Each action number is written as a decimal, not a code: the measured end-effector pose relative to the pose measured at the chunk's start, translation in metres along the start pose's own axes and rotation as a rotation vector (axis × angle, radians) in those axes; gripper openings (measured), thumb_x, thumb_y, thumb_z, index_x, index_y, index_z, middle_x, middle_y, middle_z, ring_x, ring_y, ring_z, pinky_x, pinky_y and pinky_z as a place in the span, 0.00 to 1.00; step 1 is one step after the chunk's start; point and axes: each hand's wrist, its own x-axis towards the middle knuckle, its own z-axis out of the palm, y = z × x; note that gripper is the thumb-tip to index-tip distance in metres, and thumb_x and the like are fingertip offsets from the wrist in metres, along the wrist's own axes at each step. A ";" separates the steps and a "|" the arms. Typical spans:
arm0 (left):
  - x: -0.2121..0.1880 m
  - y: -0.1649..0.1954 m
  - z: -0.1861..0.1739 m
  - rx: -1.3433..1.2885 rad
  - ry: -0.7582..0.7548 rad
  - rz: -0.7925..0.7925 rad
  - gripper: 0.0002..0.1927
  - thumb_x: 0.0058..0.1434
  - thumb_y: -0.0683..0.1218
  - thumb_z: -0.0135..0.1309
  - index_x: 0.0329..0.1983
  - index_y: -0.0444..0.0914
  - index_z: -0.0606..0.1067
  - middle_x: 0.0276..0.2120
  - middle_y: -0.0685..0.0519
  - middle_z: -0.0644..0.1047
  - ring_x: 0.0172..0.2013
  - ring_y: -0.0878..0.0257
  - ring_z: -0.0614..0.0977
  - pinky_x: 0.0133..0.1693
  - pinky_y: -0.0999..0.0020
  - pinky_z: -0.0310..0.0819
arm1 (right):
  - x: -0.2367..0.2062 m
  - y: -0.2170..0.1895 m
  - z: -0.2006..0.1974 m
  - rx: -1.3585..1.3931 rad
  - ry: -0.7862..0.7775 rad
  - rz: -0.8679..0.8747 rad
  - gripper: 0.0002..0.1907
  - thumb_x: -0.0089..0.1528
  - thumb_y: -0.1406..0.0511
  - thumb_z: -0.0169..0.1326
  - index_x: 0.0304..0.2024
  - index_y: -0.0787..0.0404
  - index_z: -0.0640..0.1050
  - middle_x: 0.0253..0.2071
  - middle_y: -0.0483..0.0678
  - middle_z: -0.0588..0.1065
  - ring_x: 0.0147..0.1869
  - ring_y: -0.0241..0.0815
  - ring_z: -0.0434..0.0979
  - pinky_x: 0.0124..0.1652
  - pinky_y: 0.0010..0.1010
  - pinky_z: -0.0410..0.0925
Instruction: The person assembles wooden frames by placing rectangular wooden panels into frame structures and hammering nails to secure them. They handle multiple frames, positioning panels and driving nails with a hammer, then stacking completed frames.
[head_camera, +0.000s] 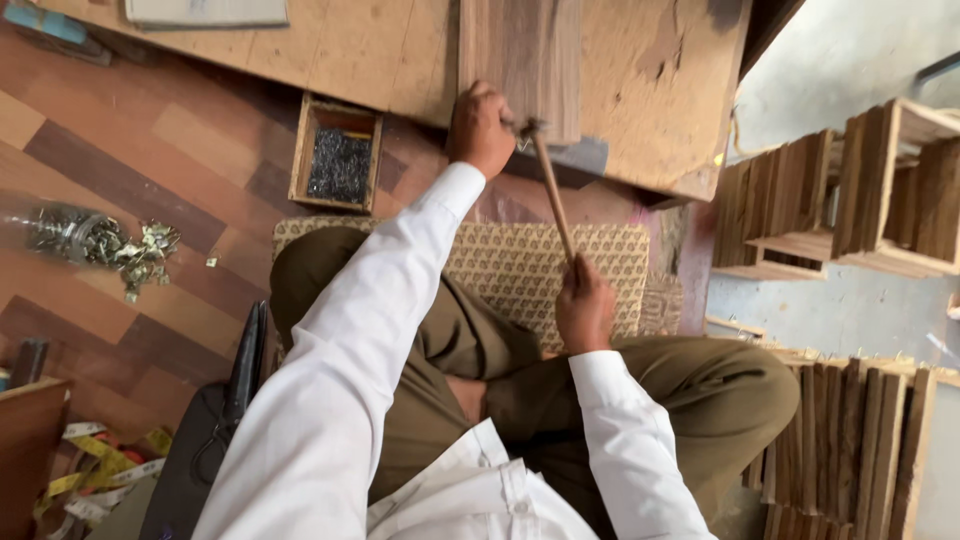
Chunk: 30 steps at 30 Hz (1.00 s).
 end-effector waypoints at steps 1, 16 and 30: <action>-0.001 0.001 -0.002 -0.006 0.020 0.022 0.09 0.45 0.30 0.56 0.20 0.38 0.74 0.38 0.46 0.76 0.43 0.46 0.76 0.45 0.55 0.72 | -0.001 0.005 0.000 -0.060 -0.111 0.063 0.15 0.67 0.71 0.58 0.55 0.73 0.78 0.35 0.57 0.78 0.36 0.34 0.80 0.35 0.29 0.71; -0.047 0.025 -0.028 0.271 -0.005 0.497 0.08 0.61 0.38 0.57 0.44 0.36 0.80 0.51 0.50 0.77 0.57 0.51 0.75 0.60 0.52 0.66 | 0.010 0.047 -0.010 0.784 -0.032 0.814 0.14 0.70 0.59 0.53 0.41 0.66 0.79 0.27 0.46 0.74 0.24 0.34 0.71 0.23 0.26 0.63; -0.007 0.092 -0.055 0.315 0.188 0.775 0.09 0.66 0.36 0.45 0.46 0.35 0.75 0.49 0.46 0.76 0.48 0.51 0.80 0.54 0.53 0.73 | 0.003 0.026 -0.020 0.383 0.307 0.357 0.15 0.66 0.66 0.58 0.52 0.68 0.79 0.44 0.50 0.79 0.44 0.38 0.78 0.43 0.29 0.73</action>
